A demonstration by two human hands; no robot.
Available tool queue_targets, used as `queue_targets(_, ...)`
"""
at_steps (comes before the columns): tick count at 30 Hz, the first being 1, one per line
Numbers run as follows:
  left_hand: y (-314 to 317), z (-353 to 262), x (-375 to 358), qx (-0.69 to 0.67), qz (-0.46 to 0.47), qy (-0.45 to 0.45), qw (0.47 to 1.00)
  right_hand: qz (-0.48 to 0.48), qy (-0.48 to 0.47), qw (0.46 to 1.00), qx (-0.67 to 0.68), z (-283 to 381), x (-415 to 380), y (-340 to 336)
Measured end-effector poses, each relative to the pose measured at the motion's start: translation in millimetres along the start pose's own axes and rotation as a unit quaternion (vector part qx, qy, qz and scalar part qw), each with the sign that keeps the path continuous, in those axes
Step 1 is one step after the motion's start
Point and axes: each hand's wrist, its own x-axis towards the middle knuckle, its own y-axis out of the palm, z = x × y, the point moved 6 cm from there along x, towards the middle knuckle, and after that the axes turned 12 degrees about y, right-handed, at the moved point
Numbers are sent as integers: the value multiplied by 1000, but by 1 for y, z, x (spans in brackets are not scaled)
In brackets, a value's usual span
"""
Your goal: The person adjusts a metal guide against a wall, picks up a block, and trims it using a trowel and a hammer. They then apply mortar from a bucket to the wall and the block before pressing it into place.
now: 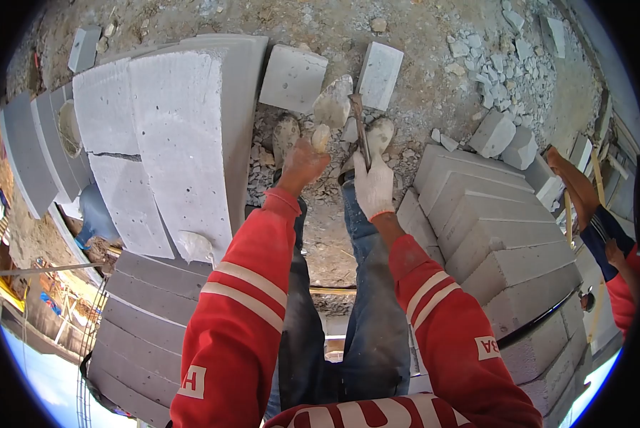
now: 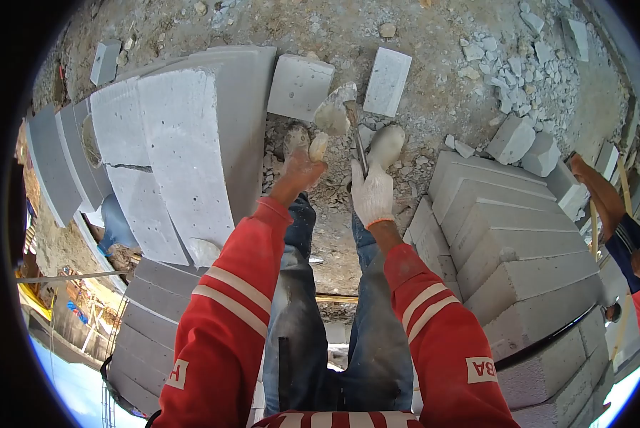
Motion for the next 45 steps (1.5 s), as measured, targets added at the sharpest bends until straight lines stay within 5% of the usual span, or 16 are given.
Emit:
queue_targets(3, 6, -2, 3, -117, 84, 0, 990, -39, -5, 997, 66, -19, 2, -6)
queue_targets(5, 18, -3, 3, -121, 70, -13, 990, 44, -11, 987, -155, -21, 7, 8)
queue_targets(8, 8, -10, -7, -9, -57, 58, 997, -31, 1, 999, 20, -9, -3, -8)
queue_targets(9, -2, -27, -12, -48, -9, 14, 999, -33, -5, 994, 106, -6, -6, -9)
queue_targets(13, 12, -36, -8, -94, -37, 2, 995, 85, -13, 984, -159, -19, 16, 9)
queue_targets(17, 26, -20, -4, -70, -100, 44, 992, -20, -36, 998, 57, -17, 11, -3)
queue_targets(18, 39, -16, -1, -63, -150, 85, 983, -3, -17, 997, -69, -14, 11, -3)
queue_targets(19, 53, -27, -2, 195, -98, 328, 919, 58, -22, 978, -198, -25, 19, 6)
queue_targets(21, 45, -15, -7, 140, -42, 243, 959, 15, -24, 974, -224, -7, 8, -4)
queue_targets(23, 12, -11, -20, -48, -124, 112, 985, -8, -14, 998, -55, -1, 3, -12)
queue_targets(25, -4, -14, -23, -51, -80, 98, 991, -46, -46, 998, 10, -1, -1, -8)
queue_targets(29, -10, -12, -28, -11, -39, 16, 999, 35, -19, 974, -223, -3, 4, 4)
queue_targets(33, -4, -1, -20, -30, -29, 39, 998, -45, -29, 999, 6, -5, 3, 5)
queue_targets(37, -1, -4, -6, 58, -26, 168, 984, 35, -25, 986, -160, 2, 0, 7)
queue_targets(39, -6, -1, -15, 20, -33, 27, 999, 14, -29, 996, -84, 2, 0, 10)
queue_targets(45, -13, -16, -16, 41, -39, 35, 998, 16, -4, 994, -105, 0, -1, -3)
